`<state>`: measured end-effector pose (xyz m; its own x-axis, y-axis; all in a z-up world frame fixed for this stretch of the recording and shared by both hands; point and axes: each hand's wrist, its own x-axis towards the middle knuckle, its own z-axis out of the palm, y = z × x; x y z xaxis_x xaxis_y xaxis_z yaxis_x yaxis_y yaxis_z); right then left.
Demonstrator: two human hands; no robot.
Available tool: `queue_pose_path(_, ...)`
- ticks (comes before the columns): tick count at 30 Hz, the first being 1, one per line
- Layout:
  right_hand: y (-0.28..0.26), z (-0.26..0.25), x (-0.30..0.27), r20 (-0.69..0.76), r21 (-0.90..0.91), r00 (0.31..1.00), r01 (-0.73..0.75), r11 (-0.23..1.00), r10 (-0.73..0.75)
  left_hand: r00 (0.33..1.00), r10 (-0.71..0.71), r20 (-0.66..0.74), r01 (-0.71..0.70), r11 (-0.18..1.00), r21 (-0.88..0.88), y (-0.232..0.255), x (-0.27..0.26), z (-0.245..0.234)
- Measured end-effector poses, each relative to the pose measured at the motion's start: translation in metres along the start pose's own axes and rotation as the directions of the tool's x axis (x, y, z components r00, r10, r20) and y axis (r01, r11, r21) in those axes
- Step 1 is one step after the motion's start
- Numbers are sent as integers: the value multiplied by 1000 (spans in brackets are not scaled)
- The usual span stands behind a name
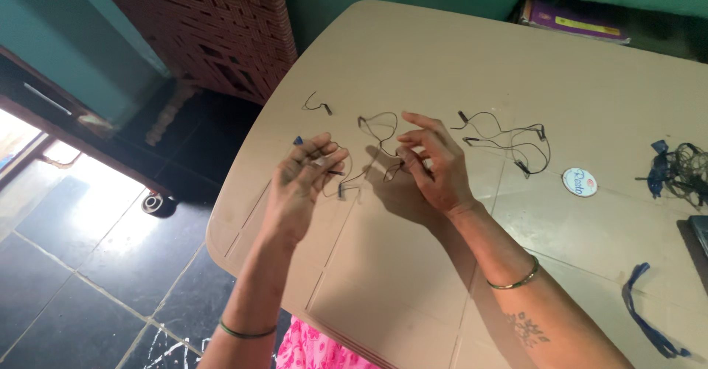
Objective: The person untangles a black wire with small cylindrical components and twists the exposed ends together by hand on a tiled table.
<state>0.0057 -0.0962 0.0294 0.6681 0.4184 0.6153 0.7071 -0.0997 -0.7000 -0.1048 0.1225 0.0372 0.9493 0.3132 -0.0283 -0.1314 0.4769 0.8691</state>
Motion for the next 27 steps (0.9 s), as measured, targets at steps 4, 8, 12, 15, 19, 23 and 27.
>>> queue_pose_path(4,2,2,-5,68,-20,996,-61,998,62,1000,6,-13,-7,995,-101,-24,-5,0)
queue_pose_path(8,-11,17,-9,283,63,959,-33,997,14,997,35,-69,-42,994,-101,-39,-7,5)
queue_pose_path(12,-20,23,-12,469,37,880,-111,993,81,990,17,-140,-27,997,-67,-38,-9,9)
queue_pose_path(15,-15,28,-13,464,66,880,-145,987,98,988,13,-156,-27,996,-89,-41,-9,10)
queue_pose_path(19,-11,30,-15,467,41,867,-218,975,175,996,43,-82,-49,995,-82,-49,-13,11)
queue_pose_path(23,-13,33,-13,481,-21,837,-285,958,260,998,39,-43,-42,995,-90,-50,-16,13)
queue_pose_path(27,-16,32,-11,525,113,805,-388,915,277,997,54,-50,-56,998,-30,-47,-18,15)
